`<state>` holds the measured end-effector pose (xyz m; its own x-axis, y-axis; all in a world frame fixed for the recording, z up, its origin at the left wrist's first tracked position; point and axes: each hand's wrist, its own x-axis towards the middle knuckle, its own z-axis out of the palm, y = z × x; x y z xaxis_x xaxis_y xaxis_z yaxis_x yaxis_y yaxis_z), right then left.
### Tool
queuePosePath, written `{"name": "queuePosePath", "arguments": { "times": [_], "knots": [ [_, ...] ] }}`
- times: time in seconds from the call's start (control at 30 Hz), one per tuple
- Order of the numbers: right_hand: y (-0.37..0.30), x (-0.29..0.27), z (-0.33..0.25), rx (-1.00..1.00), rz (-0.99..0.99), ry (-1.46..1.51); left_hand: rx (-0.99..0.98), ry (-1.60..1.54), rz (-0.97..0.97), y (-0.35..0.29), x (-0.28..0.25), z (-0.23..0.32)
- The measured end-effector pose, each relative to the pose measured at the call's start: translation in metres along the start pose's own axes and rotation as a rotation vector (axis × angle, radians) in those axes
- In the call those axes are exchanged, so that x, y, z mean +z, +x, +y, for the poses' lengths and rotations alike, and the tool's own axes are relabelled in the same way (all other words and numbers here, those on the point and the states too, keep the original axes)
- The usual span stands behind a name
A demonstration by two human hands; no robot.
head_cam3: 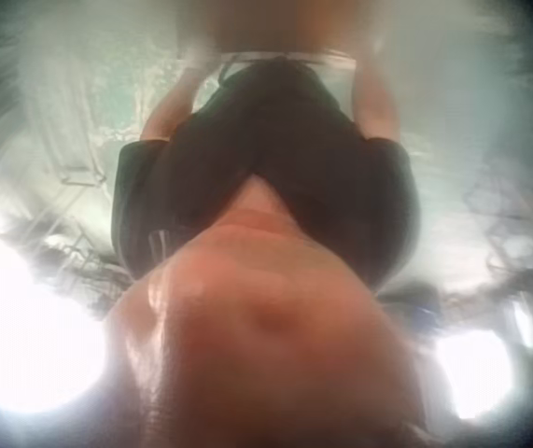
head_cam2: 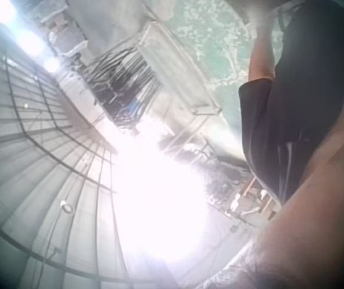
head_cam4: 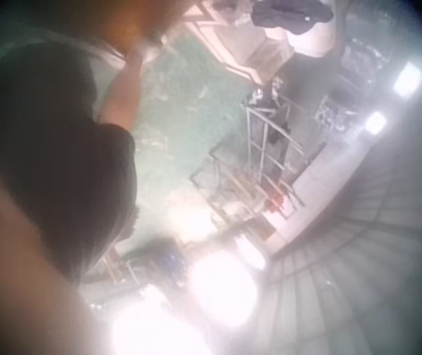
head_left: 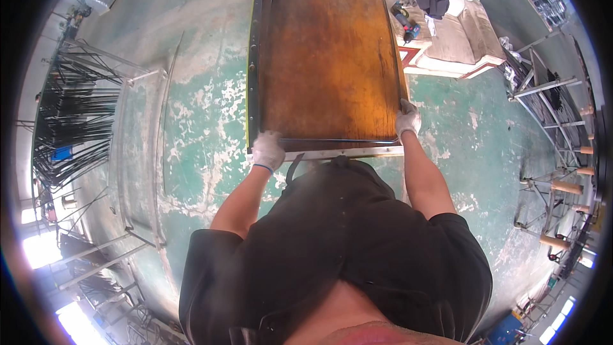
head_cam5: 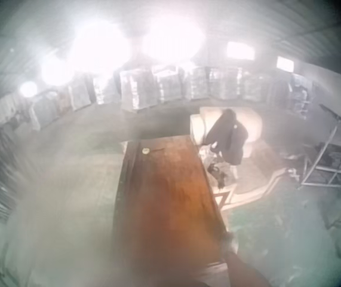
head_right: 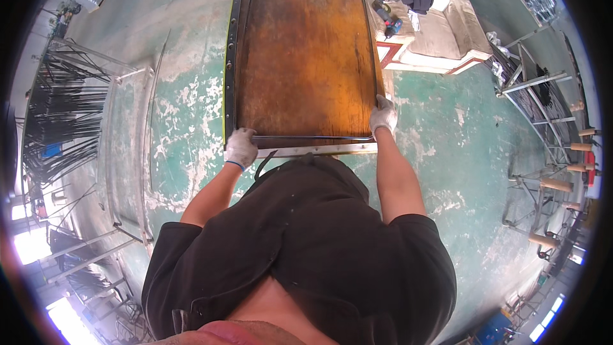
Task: The person picks up bundles of long black metal rods from a rack, feeds them into a bending machine, and retrieves the bent rods. They then place the bent rods onto a wooden workbench and use a tape measure to check dimensions before stacking them.
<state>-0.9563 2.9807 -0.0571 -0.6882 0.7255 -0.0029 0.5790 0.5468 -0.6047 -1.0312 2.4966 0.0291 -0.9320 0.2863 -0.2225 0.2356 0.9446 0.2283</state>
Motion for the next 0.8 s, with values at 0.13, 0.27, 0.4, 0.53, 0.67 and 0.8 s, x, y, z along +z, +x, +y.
{"name": "queuePosePath", "arguments": {
  "times": [0.13,0.27,0.4,0.53,0.67,0.8],
  "knots": [
    [-0.05,-0.033,-0.054,0.078,-0.105,-0.372,0.126,0.105,0.0,-0.012,0.013,0.006],
    [-0.058,-0.03,-0.017,0.101,-0.109,-0.257,0.134,0.043,0.016,-0.001,0.008,0.005],
    [-0.039,-0.038,-0.012,0.113,-0.156,-0.223,0.149,0.037,-0.12,-0.004,0.01,-0.003],
    [-0.051,-0.047,-0.025,0.205,-0.196,-0.267,0.153,0.072,-0.117,-0.022,0.011,0.006],
    [-0.072,-0.051,-0.022,0.188,-0.146,-0.293,0.153,0.071,-0.082,-0.025,0.019,-0.001],
    [-0.084,-0.06,-0.04,0.249,-0.172,-0.29,0.141,0.048,-0.07,-0.027,0.022,-0.002]
  ]
}}
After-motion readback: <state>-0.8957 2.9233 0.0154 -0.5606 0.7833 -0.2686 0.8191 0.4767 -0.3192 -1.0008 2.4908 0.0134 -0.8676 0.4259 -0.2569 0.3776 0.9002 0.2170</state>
